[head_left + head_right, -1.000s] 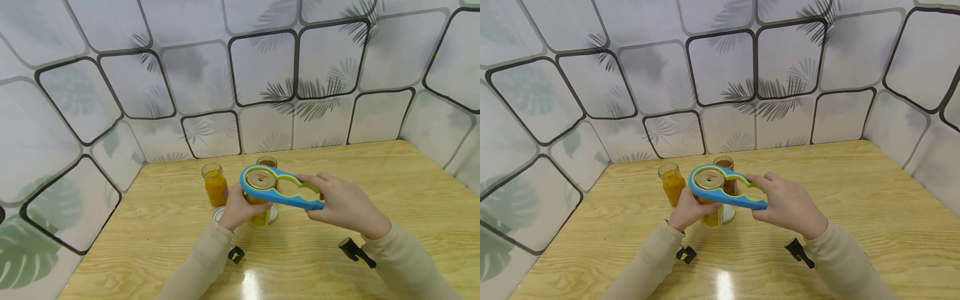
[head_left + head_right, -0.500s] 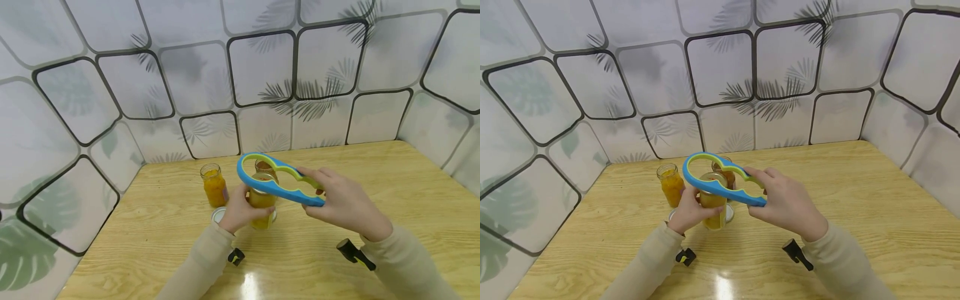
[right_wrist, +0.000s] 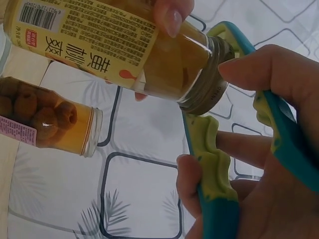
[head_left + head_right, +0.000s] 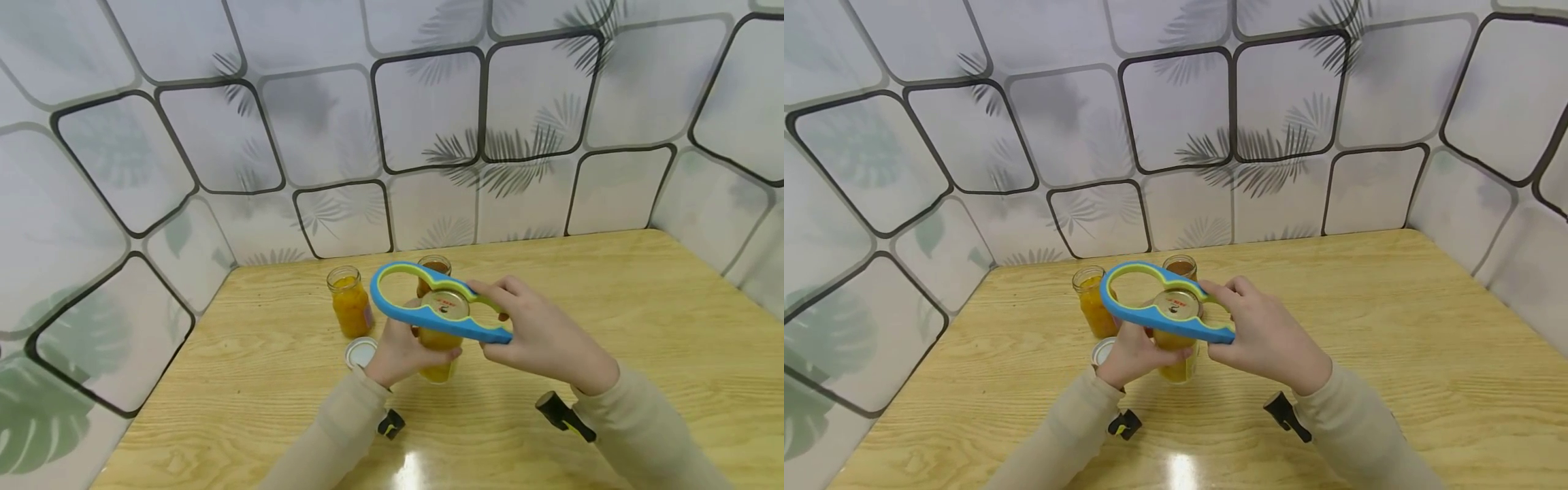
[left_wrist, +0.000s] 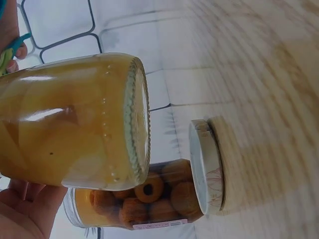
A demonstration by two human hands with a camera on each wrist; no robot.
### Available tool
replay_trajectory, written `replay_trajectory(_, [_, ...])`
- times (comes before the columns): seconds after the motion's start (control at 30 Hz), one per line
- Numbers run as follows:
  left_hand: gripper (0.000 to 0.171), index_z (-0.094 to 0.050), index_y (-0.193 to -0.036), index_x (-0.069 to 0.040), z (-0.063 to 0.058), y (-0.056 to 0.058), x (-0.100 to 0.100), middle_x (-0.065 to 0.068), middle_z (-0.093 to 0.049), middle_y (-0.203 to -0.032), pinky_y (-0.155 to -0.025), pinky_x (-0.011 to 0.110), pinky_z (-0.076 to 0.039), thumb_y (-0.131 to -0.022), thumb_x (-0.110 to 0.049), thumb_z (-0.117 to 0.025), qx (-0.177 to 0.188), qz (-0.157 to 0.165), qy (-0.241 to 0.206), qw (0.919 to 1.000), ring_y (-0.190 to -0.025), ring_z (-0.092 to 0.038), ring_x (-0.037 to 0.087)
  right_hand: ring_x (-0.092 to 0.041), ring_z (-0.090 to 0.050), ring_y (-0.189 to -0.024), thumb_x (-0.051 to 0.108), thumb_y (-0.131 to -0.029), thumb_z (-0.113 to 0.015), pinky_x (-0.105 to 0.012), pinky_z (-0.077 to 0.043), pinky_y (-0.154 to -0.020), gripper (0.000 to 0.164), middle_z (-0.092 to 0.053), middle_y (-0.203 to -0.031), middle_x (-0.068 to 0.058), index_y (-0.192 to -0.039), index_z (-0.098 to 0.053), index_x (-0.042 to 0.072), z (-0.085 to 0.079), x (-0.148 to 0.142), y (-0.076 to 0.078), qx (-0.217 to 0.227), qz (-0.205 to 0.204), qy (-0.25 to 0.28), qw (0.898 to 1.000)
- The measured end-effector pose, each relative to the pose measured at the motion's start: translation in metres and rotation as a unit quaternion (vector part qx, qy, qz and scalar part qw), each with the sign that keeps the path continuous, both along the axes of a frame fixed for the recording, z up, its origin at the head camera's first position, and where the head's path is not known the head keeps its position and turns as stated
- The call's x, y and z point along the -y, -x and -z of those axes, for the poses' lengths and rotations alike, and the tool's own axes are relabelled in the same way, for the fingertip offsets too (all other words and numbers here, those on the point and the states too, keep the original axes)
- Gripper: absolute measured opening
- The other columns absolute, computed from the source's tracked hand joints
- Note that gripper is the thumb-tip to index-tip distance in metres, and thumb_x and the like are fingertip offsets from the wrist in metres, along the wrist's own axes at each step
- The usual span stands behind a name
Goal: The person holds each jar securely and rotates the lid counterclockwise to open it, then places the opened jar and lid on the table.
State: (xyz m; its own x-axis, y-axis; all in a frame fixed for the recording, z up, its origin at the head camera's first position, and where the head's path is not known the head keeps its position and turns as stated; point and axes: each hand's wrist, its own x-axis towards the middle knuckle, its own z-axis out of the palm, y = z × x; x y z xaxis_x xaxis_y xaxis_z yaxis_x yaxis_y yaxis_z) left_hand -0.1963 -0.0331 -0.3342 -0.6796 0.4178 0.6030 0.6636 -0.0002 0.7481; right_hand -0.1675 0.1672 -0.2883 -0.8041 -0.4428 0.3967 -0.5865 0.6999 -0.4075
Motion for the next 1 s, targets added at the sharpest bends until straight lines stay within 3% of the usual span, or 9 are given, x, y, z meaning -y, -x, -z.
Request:
replay_trajectory(0.23, [0.056, -0.052, -0.114, 0.001, -0.002, -0.004, 0.0, 0.013, -0.06, -0.107, -0.088, 0.035, -0.043, -0.062, 0.001, -0.073, 0.006, -0.005, 0.013, 0.9999, -0.099, -0.055, 0.016, -0.01, -0.042, -0.068, 0.014, -0.067, -0.065, -0.025, -0.041, -0.054, 0.066, -0.046, -0.097, -0.001, -0.131, -0.046, 0.014, 0.001, -0.002, -0.001, -0.013, -0.003, -0.02, 1.0])
replay_trajectory(0.37, [0.058, -0.052, -0.116, 0.0, -0.001, -0.002, -0.001, 0.014, -0.061, -0.105, -0.089, 0.036, -0.043, -0.061, 0.001, -0.074, -0.009, -0.003, 0.002, 0.9999, -0.098, -0.056, 0.017, -0.007, -0.038, -0.059, 0.017, -0.068, -0.067, -0.027, -0.037, -0.051, 0.07, -0.047, -0.095, -0.003, -0.134, -0.044, 0.013, 0.005, -0.001, -0.002, -0.065, -0.003, -0.068, 0.996])
replay_trajectory(0.53, [0.057, -0.054, -0.113, 0.001, -0.003, 0.0, 0.0, 0.013, -0.062, -0.102, -0.093, 0.036, -0.04, -0.06, 0.001, -0.075, -0.035, -0.004, 0.019, 0.9992, -0.097, -0.057, 0.017, -0.012, -0.042, -0.06, 0.02, -0.066, -0.071, -0.032, -0.033, -0.052, 0.075, -0.048, -0.09, -0.007, -0.134, -0.042, 0.008, 0.012, 0.004, -0.006, -0.183, 0.019, -0.157, 0.97])
replay_trajectory(0.7, [0.056, -0.056, -0.109, 0.0, -0.005, -0.002, 0.002, 0.011, -0.063, -0.1, -0.091, 0.033, -0.041, -0.058, -0.001, -0.077, -0.046, -0.027, 0.049, 0.9974, -0.094, -0.056, 0.013, -0.016, -0.042, -0.062, 0.013, -0.066, -0.073, -0.031, -0.031, -0.052, 0.076, -0.047, -0.089, -0.009, -0.134, -0.041, 0.005, 0.014, 0.005, -0.007, -0.229, 0.022, -0.196, 0.953])
replay_trajectory(0.8, [0.053, -0.057, -0.107, 0.0, -0.004, -0.003, 0.002, 0.011, -0.062, -0.099, -0.088, 0.032, -0.043, -0.058, -0.001, -0.077, -0.049, -0.04, 0.058, 0.9963, -0.093, -0.056, 0.015, -0.015, -0.04, -0.06, 0.011, -0.065, -0.074, -0.03, -0.032, -0.052, 0.076, -0.047, -0.087, -0.008, -0.133, -0.042, 0.004, 0.014, 0.004, -0.006, -0.231, 0.01, -0.195, 0.953])
replay_trajectory(1.0, [0.054, -0.058, -0.108, -0.006, 0.016, 0.013, 0.002, 0.004, -0.062, -0.101, -0.084, 0.031, -0.044, -0.058, -0.008, -0.079, -0.074, -0.033, 0.05, 0.9954, -0.092, -0.056, 0.013, -0.009, -0.036, -0.058, 0.009, -0.062, -0.072, -0.021, -0.036, -0.047, 0.072, -0.043, -0.081, -0.005, -0.13, -0.046, 0.003, 0.013, 0.003, -0.002, -0.214, -0.025, -0.139, 0.966])
